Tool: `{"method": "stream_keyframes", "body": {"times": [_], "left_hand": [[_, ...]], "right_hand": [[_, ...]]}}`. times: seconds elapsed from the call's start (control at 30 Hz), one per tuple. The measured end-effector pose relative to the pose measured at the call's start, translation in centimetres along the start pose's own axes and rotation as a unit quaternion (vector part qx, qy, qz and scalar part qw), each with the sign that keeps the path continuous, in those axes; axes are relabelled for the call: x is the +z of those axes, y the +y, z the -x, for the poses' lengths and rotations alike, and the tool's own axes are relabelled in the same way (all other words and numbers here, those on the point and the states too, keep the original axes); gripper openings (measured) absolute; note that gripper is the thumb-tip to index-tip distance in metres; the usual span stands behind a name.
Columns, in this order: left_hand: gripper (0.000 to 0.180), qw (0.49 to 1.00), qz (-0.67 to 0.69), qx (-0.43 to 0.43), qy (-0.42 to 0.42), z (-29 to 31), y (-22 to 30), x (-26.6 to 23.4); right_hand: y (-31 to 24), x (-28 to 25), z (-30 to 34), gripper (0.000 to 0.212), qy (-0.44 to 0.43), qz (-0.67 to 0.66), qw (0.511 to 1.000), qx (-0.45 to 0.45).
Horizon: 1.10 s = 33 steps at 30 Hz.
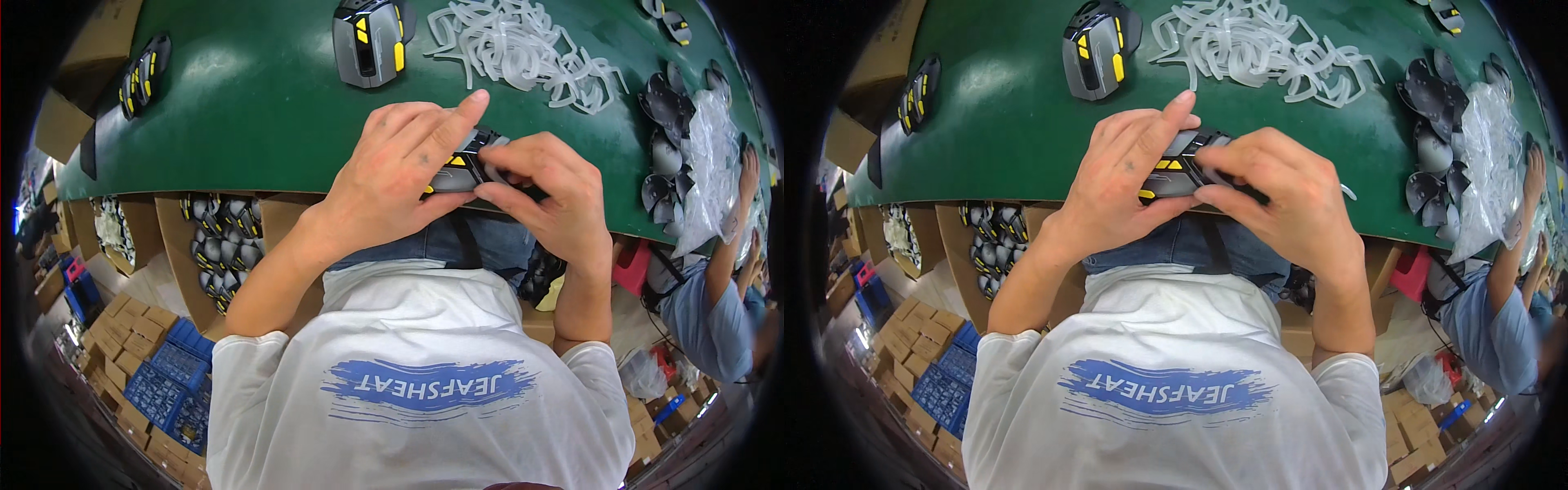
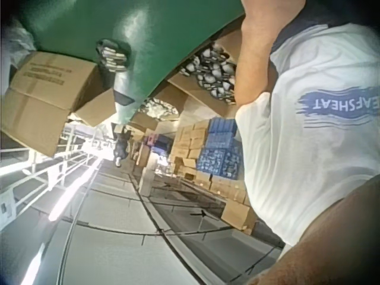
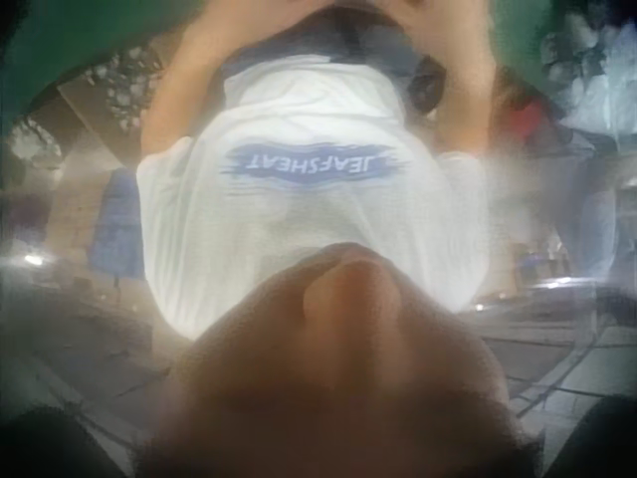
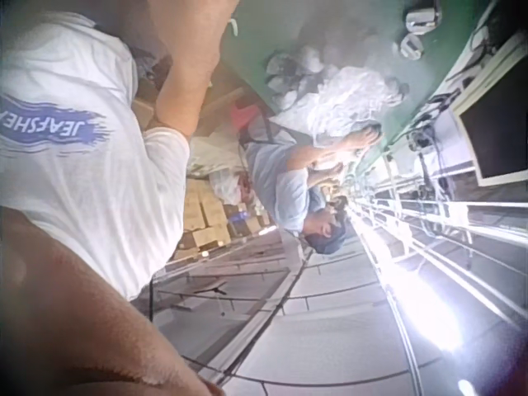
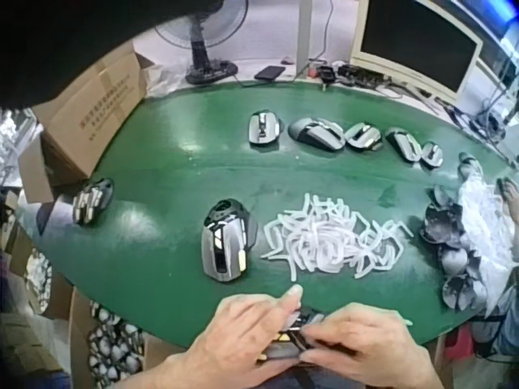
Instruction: The person assembles computer mice by inserting plastic light strips and attaching shells onto mouse bodies by hand, then places the assembled mice into a box.
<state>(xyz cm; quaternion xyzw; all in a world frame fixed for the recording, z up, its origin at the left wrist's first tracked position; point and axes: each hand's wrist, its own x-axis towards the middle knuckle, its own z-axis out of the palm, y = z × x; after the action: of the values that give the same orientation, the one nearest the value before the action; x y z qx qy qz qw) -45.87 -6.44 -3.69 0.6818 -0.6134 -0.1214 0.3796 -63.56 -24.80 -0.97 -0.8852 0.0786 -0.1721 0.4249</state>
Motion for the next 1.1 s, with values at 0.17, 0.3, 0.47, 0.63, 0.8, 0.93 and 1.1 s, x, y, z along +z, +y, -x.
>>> {"method": "stream_keyframes", "body": {"times": [0.17, 0.3, 0.47, 0.63, 0.8, 0.93, 1.1], "left_hand": [[0.118, 1.000, 0.003, 0.003, 0.005, 0.0, 0.0, -0.1], [0.120, 1.000, 0.003, -0.003, -0.002, 0.0, 0.0, -0.2], [0.122, 1.000, 0.020, -0.003, -0.008, 0.0, -0.3, -0.4], [0.124, 0.997, 0.066, 0.004, -0.026, -0.3, -0.4, -0.9], [0.123, 0.998, 0.065, 0.001, -0.012, 0.1, -0.4, -0.7], [0.123, 0.998, 0.062, -0.001, -0.001, 0.1, -0.5, -0.3], [0.120, 0.999, 0.052, 0.001, -0.005, 0.0, -0.5, -0.3]], "right_hand": [[-0.3, -0.1, 0.1, 0.033, 0.009, -0.015, 1.000, 0.026], [0.1, -1.0, -0.7, 0.034, 0.020, 0.042, 0.997, -0.058], [-0.3, -2.5, -1.8, 0.032, -0.044, 0.089, 0.992, -0.077], [0.4, -2.9, -3.5, 0.032, -0.071, 0.219, 0.952, -0.201], [0.9, -0.4, -2.9, 0.032, -0.018, 0.184, 0.953, -0.240], [1.2, -0.1, -0.7, 0.037, -0.008, 0.165, 0.968, -0.190], [0.5, -0.1, 1.3, 0.049, -0.043, 0.254, 0.956, -0.138]]}}
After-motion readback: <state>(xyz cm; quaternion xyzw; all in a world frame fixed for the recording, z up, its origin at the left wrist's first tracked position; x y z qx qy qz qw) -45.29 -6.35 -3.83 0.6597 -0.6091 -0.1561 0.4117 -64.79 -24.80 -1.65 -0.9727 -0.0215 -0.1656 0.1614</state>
